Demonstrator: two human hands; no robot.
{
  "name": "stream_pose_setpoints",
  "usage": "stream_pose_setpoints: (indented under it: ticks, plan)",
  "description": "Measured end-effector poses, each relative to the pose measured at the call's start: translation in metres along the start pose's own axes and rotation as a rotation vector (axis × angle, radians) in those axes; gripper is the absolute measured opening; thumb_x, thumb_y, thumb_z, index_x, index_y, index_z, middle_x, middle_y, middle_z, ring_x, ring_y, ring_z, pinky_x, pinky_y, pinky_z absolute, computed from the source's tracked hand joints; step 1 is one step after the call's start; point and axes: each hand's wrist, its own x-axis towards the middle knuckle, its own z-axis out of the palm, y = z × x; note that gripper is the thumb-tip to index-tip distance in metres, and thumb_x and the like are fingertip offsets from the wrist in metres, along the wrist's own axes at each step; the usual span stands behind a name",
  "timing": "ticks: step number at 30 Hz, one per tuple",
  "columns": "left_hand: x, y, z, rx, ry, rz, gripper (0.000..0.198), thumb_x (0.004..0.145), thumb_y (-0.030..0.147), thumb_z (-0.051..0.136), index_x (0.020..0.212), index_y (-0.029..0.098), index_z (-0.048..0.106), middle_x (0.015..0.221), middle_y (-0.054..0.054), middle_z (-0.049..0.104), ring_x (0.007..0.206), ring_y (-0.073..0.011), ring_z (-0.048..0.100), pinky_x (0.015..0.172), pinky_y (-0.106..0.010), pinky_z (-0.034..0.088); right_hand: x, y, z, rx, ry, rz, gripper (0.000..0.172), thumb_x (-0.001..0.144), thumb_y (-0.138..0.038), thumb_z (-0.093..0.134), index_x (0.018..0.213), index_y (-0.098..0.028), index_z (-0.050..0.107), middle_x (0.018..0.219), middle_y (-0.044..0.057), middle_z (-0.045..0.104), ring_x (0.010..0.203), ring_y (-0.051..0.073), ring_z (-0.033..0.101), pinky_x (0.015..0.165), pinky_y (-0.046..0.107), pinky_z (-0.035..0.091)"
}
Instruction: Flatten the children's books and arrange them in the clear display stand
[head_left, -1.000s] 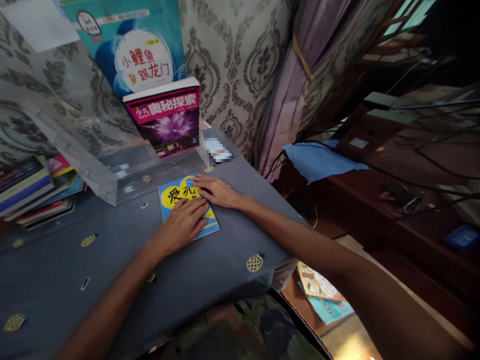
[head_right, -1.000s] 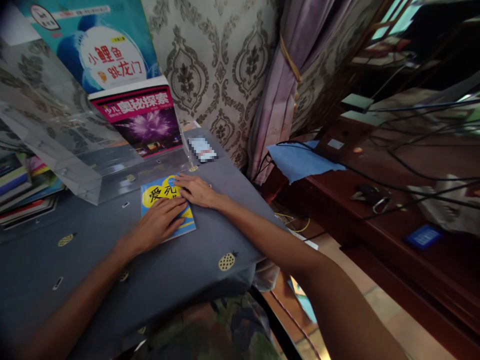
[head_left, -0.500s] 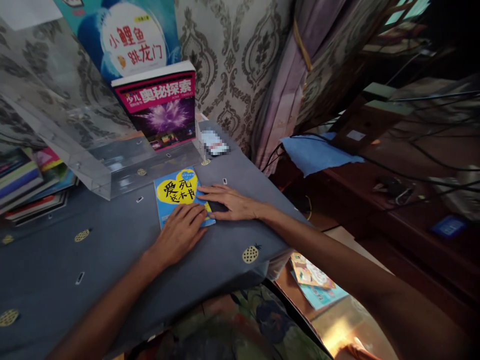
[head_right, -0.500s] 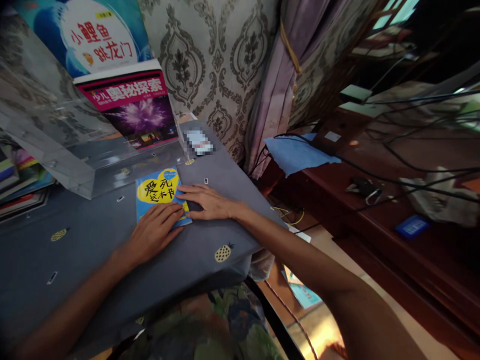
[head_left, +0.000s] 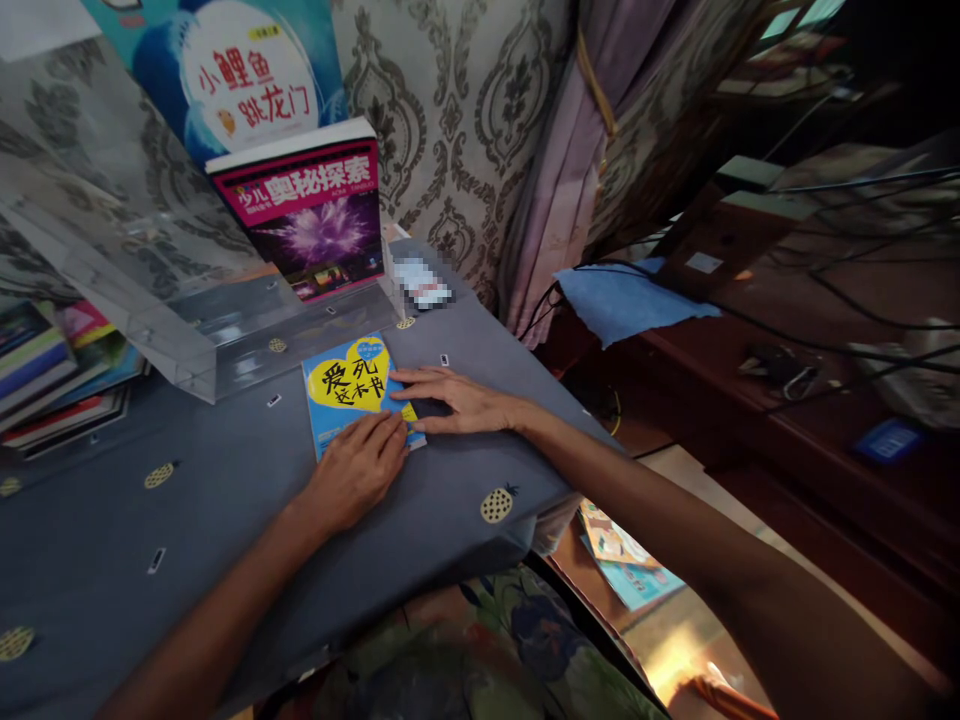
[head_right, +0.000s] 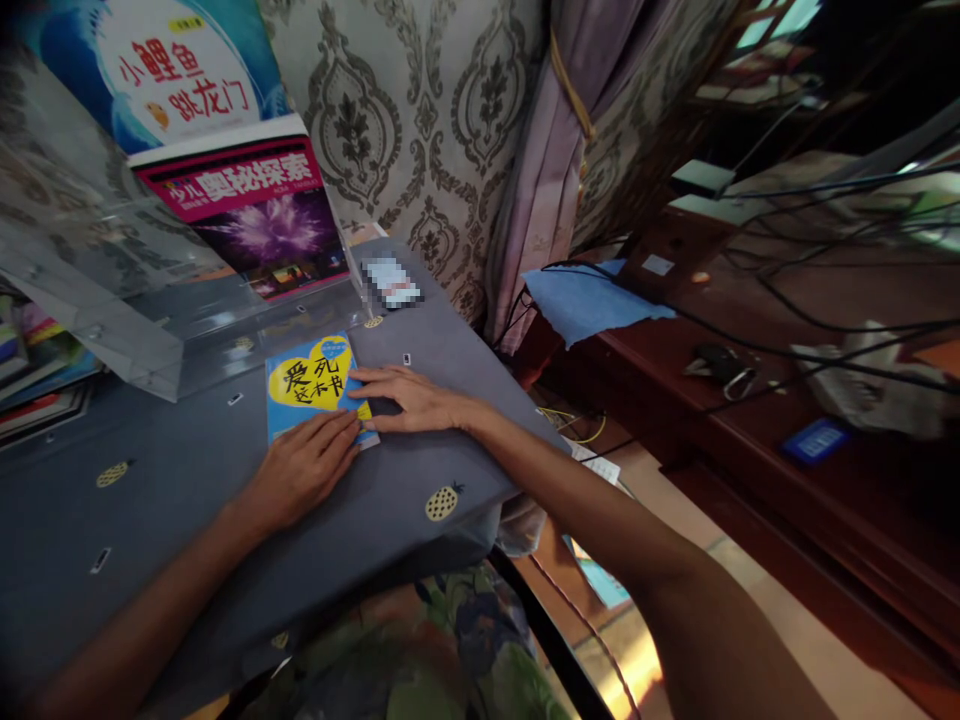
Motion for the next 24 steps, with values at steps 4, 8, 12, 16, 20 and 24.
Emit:
stream_pose_setpoints:
  ticks: [4,8,12,16,20,24]
  plan:
    - [0.002,-0.001,-0.002,0.007,0.013,0.016,0.030,0.101,0.019,0.042,0.118,0.011,0.066,0.118,-0.016,0.071,0.108,-0.0272,0.066,0.091,-0.043,0.056,0.000,0.001,0.000,0.010,0.011,-0.005,0.046,0.094,-0.038,0.064,0.137,-0.025,0.058,0.157,0.009,0.042,0.147,0.025,0.037,0.122,0.055,0.021]
    - [0.003,-0.001,-0.003,0.020,0.010,0.015,0.031,0.101,0.018,0.040,0.117,0.012,0.066,0.117,-0.016,0.071,0.106,-0.0278,0.066,0.087,-0.044,0.057,0.001,0.001,-0.001,-0.011,0.001,0.000,0.045,0.095,-0.036,0.063,0.138,-0.023,0.058,0.158,0.011,0.041,0.147,0.024,0.036,0.123,0.052,0.022]
    - [0.001,-0.001,-0.001,-0.030,0.006,-0.014,0.032,0.102,0.022,0.041,0.119,0.014,0.066,0.118,-0.016,0.070,0.110,-0.0272,0.065,0.091,-0.043,0.056,0.001,0.000,-0.001,-0.013,-0.009,0.002,0.046,0.095,-0.038,0.063,0.139,-0.025,0.057,0.158,0.009,0.040,0.148,0.022,0.035,0.123,0.050,0.022]
    - [0.000,-0.001,0.001,-0.015,0.037,-0.015,0.033,0.103,0.030,0.042,0.120,0.015,0.066,0.118,-0.014,0.070,0.109,-0.0258,0.065,0.092,-0.042,0.056,-0.001,-0.003,0.000,-0.033,-0.012,0.008,0.056,0.089,-0.042,0.070,0.141,-0.026,0.055,0.159,0.009,0.039,0.148,0.025,0.034,0.123,0.054,0.019]
    - [0.002,0.001,-0.001,0.004,0.037,-0.001,0.033,0.103,0.032,0.041,0.120,0.014,0.064,0.117,-0.013,0.070,0.106,-0.0249,0.065,0.090,-0.041,0.056,-0.002,-0.007,0.000,-0.084,-0.021,0.016,0.057,0.090,-0.042,0.068,0.143,-0.027,0.052,0.159,0.008,0.039,0.148,0.025,0.034,0.123,0.054,0.021]
    - [0.006,0.001,-0.010,-0.018,0.033,0.008,0.031,0.102,0.027,0.040,0.114,0.012,0.065,0.112,-0.014,0.071,0.100,-0.0259,0.066,0.084,-0.042,0.057,-0.002,-0.016,0.000,-0.143,-0.013,0.040,0.056,0.092,-0.045,0.064,0.142,-0.021,0.054,0.157,0.013,0.041,0.145,0.027,0.039,0.119,0.052,0.030]
